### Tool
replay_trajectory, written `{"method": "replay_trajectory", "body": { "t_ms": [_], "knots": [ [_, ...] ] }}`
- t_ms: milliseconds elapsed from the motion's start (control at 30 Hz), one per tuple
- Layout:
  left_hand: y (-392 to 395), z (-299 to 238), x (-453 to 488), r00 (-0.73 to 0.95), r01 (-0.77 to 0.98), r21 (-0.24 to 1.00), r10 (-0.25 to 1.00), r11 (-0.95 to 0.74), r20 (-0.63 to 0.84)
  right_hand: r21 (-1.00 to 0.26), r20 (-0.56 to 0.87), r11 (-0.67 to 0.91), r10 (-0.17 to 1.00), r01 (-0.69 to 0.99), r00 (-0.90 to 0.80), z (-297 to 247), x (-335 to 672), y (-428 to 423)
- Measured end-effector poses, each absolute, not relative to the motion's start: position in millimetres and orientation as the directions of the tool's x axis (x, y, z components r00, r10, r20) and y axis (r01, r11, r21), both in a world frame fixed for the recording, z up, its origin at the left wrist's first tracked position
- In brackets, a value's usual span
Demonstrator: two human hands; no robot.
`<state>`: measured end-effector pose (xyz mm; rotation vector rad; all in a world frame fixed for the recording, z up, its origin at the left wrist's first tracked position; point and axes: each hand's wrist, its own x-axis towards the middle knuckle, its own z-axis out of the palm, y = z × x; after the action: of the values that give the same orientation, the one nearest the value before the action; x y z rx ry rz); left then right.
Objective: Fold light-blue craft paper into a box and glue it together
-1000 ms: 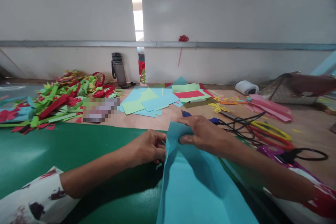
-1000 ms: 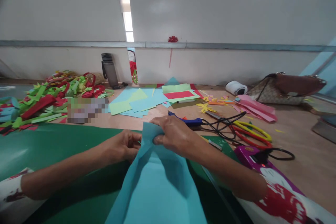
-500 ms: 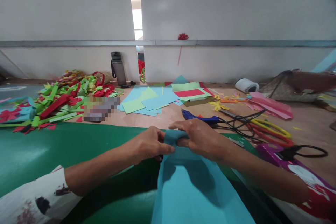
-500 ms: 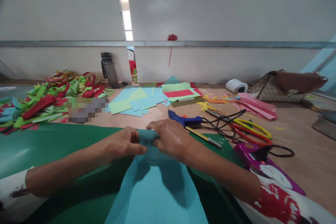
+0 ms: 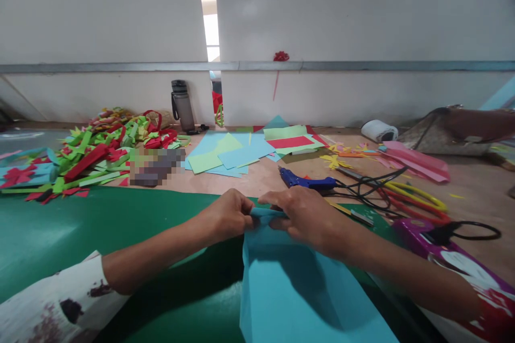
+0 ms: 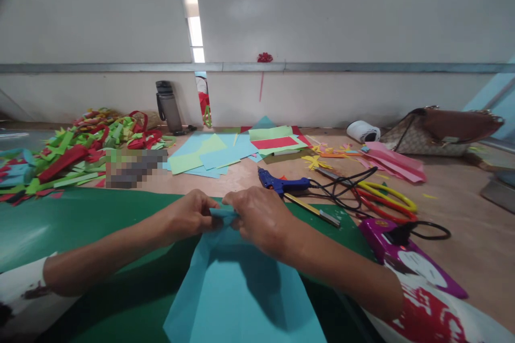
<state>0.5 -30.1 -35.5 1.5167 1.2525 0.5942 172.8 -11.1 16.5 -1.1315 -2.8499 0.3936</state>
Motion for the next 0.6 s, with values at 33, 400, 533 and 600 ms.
{"method": "replay_trajectory", "body": {
  "t_ms": [33, 400, 533, 600],
  "knots": [
    [-29, -37, 0, 0.330, 0.399, 0.913, 0.916, 0.083, -0.227, -0.264, -0.051, 0.706, 0.670, 0.657, -0.740, 17, 173, -11],
    [-25, -35, 5, 0.361, 0.392, 0.915, 0.899, 0.095, -0.248, -0.268, -0.038, 0.690, 0.689, 0.672, -0.723, 10, 167, -10],
    [-25, -22, 3, 0.348, 0.443, 0.879, 0.870, 0.176, -0.350, -0.249, -0.071, 0.685, 0.692, 0.684, -0.719, 7, 167, -6],
    [-25, -18, -5, 0.320, 0.491, 0.861, 0.893, 0.130, -0.318, -0.258, -0.077, 0.689, 0.684, 0.677, -0.726, 2, 168, -3]
  ]
}}
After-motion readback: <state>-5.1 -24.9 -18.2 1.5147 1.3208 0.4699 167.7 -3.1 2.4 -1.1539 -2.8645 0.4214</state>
